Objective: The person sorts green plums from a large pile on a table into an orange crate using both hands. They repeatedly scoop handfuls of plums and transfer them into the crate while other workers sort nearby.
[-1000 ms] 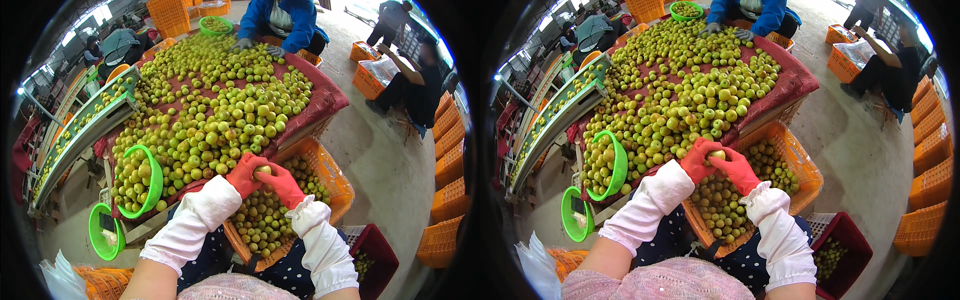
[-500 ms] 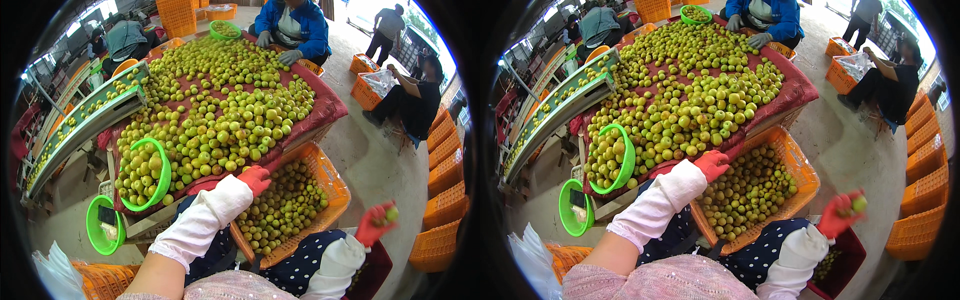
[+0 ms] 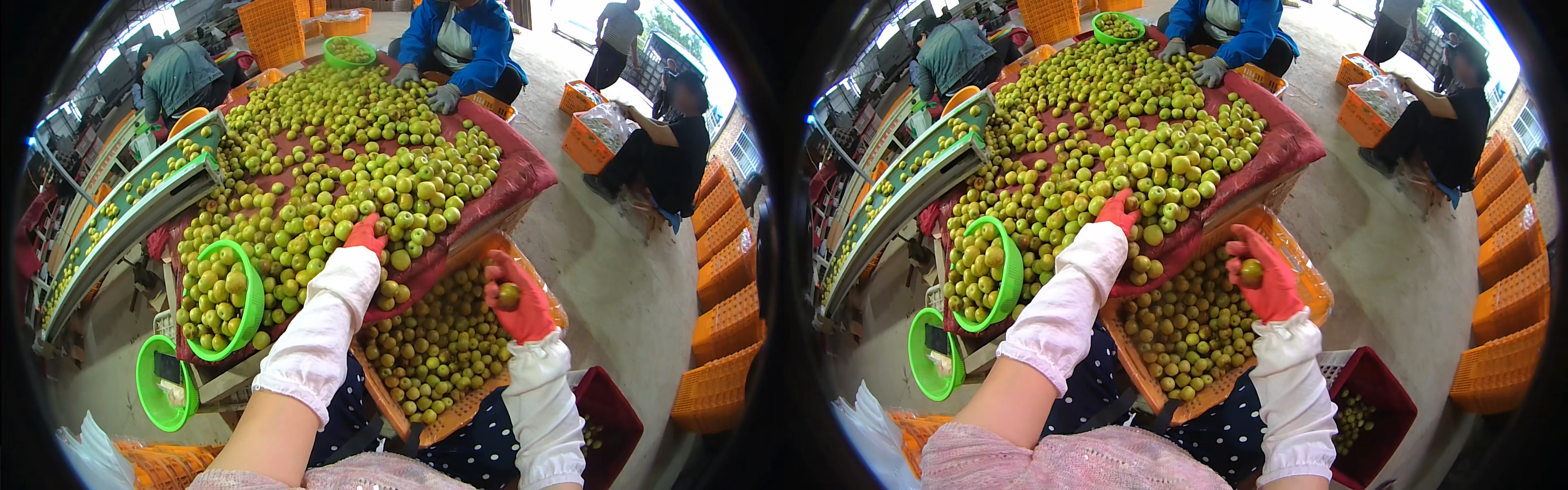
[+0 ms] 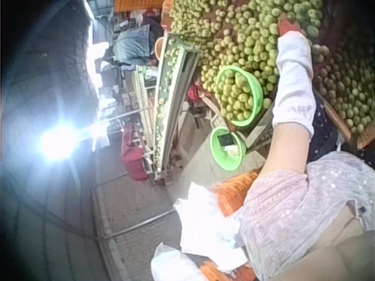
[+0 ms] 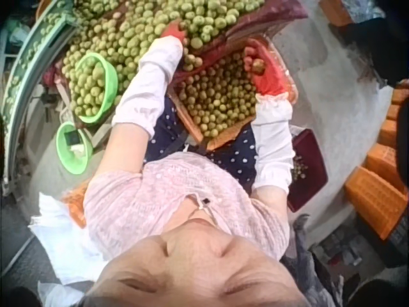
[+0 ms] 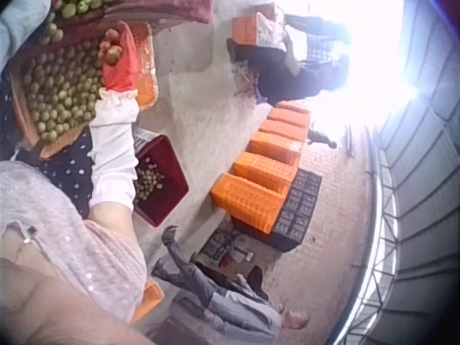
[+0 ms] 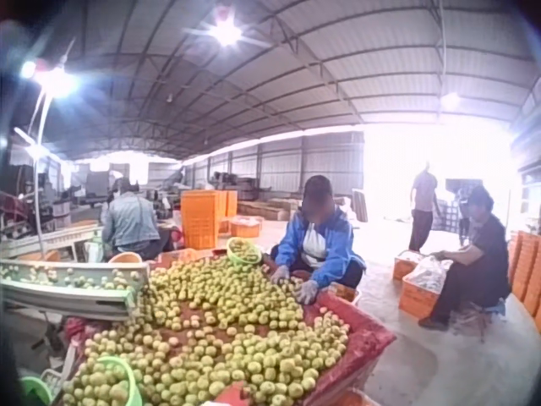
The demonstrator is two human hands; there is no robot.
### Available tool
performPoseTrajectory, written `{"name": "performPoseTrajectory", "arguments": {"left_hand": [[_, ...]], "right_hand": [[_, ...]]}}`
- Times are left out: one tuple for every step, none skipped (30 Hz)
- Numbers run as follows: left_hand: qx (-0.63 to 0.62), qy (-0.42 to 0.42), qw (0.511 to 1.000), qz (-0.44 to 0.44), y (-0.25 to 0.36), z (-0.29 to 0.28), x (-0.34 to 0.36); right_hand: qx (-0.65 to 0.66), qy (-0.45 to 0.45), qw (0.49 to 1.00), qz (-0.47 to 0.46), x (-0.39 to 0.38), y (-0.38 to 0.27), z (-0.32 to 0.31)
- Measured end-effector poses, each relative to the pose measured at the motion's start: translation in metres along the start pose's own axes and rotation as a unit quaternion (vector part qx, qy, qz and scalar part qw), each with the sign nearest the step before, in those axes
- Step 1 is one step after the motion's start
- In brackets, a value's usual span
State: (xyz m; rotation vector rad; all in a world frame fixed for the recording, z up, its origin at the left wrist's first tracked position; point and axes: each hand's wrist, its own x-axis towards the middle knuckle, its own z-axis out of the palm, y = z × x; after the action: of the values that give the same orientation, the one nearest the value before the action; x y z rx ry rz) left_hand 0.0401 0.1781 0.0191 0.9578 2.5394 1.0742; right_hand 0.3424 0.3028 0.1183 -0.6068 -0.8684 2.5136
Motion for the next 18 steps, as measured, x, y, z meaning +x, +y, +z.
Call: {"name": "performPoseTrajectory", "arguments": {"left_hand": [[-0.043, -0.004, 0.999, -0.005, -0.005, 0.003, 0.003], [-0.086, -0.007, 0.996, -0.01, -0.011, 0.006, 0.006], [-0.128, -0.01, 0.992, -0.015, -0.017, 0.007, 0.007], [-0.216, -0.036, 0.975, -0.037, -0.004, 0.013, 0.005], [-0.281, -0.067, 0.957, -0.029, 0.004, 0.011, 0.002], [-0.344, -0.098, 0.934, -0.023, 0.011, 0.007, -0.001], [-0.406, -0.125, 0.905, -0.017, 0.018, 0.001, -0.005], [-0.443, -0.153, 0.883, -0.016, 0.027, -0.006, -0.009], [-0.461, -0.167, 0.871, -0.016, 0.033, -0.008, -0.011], [-0.479, -0.179, 0.859, -0.016, 0.039, -0.01, -0.013], [-0.497, -0.193, 0.846, -0.016, 0.044, -0.013, -0.016], [-0.497, -0.202, 0.844, -0.014, 0.051, -0.013, -0.02], [-0.505, -0.212, 0.837, -0.017, 0.053, -0.014, -0.022], [-0.513, -0.223, 0.829, -0.021, 0.054, -0.014, -0.024], [-0.522, -0.234, 0.82, -0.024, 0.056, -0.015, -0.027], [-0.532, -0.235, 0.812, -0.05, 0.065, -0.02, -0.033], [-0.538, -0.243, 0.804, -0.069, 0.061, -0.016, -0.032], [-0.543, -0.251, 0.796, -0.087, 0.054, -0.009, -0.029]], "right_hand": [[-0.016, -0.003, 1.0, 0.008, 0.007, 0.006, 0.001], [-0.032, -0.006, 0.999, 0.017, 0.013, 0.012, 0.002], [-0.047, -0.011, 0.998, 0.027, 0.02, 0.018, 0.004], [-0.104, 0.015, 0.994, 0.025, 0.025, 0.022, -0.002], [-0.107, 0.026, 0.993, 0.043, 0.027, 0.025, 0.0], [-0.109, 0.036, 0.992, 0.06, 0.031, 0.029, 0.004], [-0.113, 0.043, 0.99, 0.08, 0.034, 0.031, 0.005], [-0.084, 0.026, 0.991, 0.101, 0.038, 0.033, 0.001], [-0.052, 0.021, 0.992, 0.109, 0.04, 0.035, -0.002], [-0.019, 0.016, 0.993, 0.118, 0.041, 0.038, -0.003], [0.014, 0.011, 0.992, 0.126, 0.042, 0.04, -0.005], [0.036, -0.017, 0.991, 0.129, 0.044, 0.039, -0.01], [0.035, -0.03, 0.991, 0.123, 0.044, 0.039, -0.009], [0.034, -0.041, 0.992, 0.117, 0.045, 0.039, -0.008], [0.034, -0.053, 0.992, 0.11, 0.045, 0.039, -0.007], [0.006, -0.042, 0.993, 0.106, 0.045, 0.039, -0.002], [-0.022, -0.03, 0.994, 0.101, 0.043, 0.039, 0.004], [-0.05, -0.019, 0.994, 0.097, 0.043, 0.039, 0.008]]}}
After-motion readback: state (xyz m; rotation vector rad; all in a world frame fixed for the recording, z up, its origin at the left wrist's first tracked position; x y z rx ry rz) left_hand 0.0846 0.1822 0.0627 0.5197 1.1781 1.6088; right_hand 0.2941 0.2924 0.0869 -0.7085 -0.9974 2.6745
